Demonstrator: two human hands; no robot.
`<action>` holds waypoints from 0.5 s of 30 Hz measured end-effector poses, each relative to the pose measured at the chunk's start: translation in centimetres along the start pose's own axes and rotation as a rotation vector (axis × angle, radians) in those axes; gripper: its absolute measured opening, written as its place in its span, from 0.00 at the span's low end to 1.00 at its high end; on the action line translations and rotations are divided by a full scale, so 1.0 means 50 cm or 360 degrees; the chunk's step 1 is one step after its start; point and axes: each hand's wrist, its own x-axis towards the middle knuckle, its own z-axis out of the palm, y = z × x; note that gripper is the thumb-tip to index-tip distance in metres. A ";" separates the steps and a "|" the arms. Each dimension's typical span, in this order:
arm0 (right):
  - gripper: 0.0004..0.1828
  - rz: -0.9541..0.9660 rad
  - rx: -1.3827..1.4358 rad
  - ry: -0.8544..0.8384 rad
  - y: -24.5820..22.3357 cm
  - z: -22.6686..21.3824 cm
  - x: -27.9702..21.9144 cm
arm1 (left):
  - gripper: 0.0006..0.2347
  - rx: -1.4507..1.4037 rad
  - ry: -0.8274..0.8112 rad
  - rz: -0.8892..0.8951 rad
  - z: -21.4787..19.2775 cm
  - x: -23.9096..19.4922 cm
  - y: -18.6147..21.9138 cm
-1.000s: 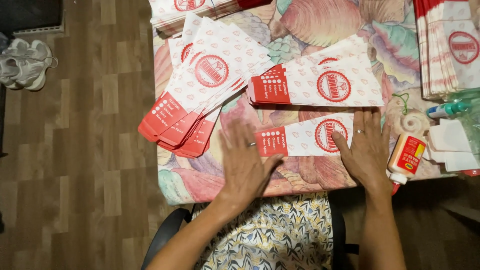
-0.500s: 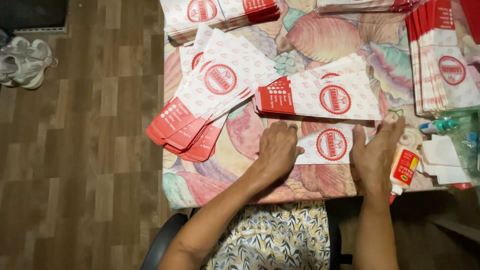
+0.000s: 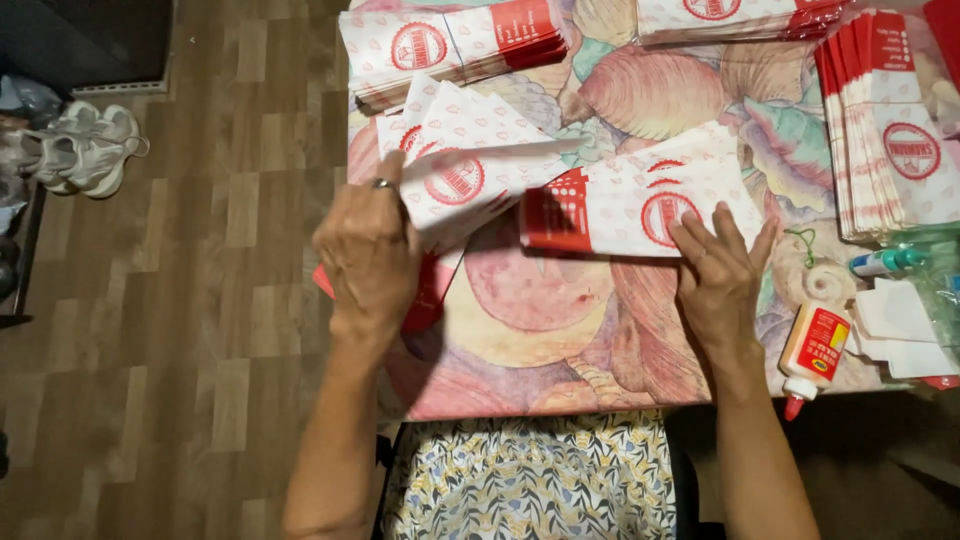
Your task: Applying glue to paper food wraps and stacking them for assembly.
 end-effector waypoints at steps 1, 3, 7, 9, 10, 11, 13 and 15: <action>0.22 0.0003 0.0002 0.0002 -0.008 -0.013 -0.009 | 0.18 0.0001 0.0000 0.0004 0.016 -0.002 -0.010; 0.23 0.0008 0.0053 0.0021 -0.025 -0.041 -0.031 | 0.17 0.0137 0.0167 0.0065 0.049 -0.006 -0.030; 0.20 -0.0011 0.0090 -0.0063 -0.052 -0.077 -0.094 | 0.14 0.0218 -0.0211 -0.0008 0.143 -0.070 -0.049; 0.21 0.0003 0.0079 -0.0241 -0.089 -0.112 -0.114 | 0.16 0.0223 -0.0512 -0.0090 0.169 -0.101 -0.034; 0.21 0.0027 0.0077 -0.0255 -0.090 -0.123 -0.123 | 0.16 0.0213 -0.0534 -0.0077 0.144 -0.091 0.006; 0.25 0.0042 0.0121 -0.0196 -0.090 -0.135 -0.131 | 0.18 0.0156 -0.0434 -0.0052 0.119 -0.081 0.047; 0.30 0.0066 0.0163 -0.0135 -0.133 -0.205 -0.098 | 0.19 0.0096 -0.0339 -0.0020 0.111 -0.085 0.116; 0.18 0.0052 0.0637 0.0113 -0.220 -0.327 -0.030 | 0.15 -0.0299 -0.0393 0.0162 0.141 -0.136 0.179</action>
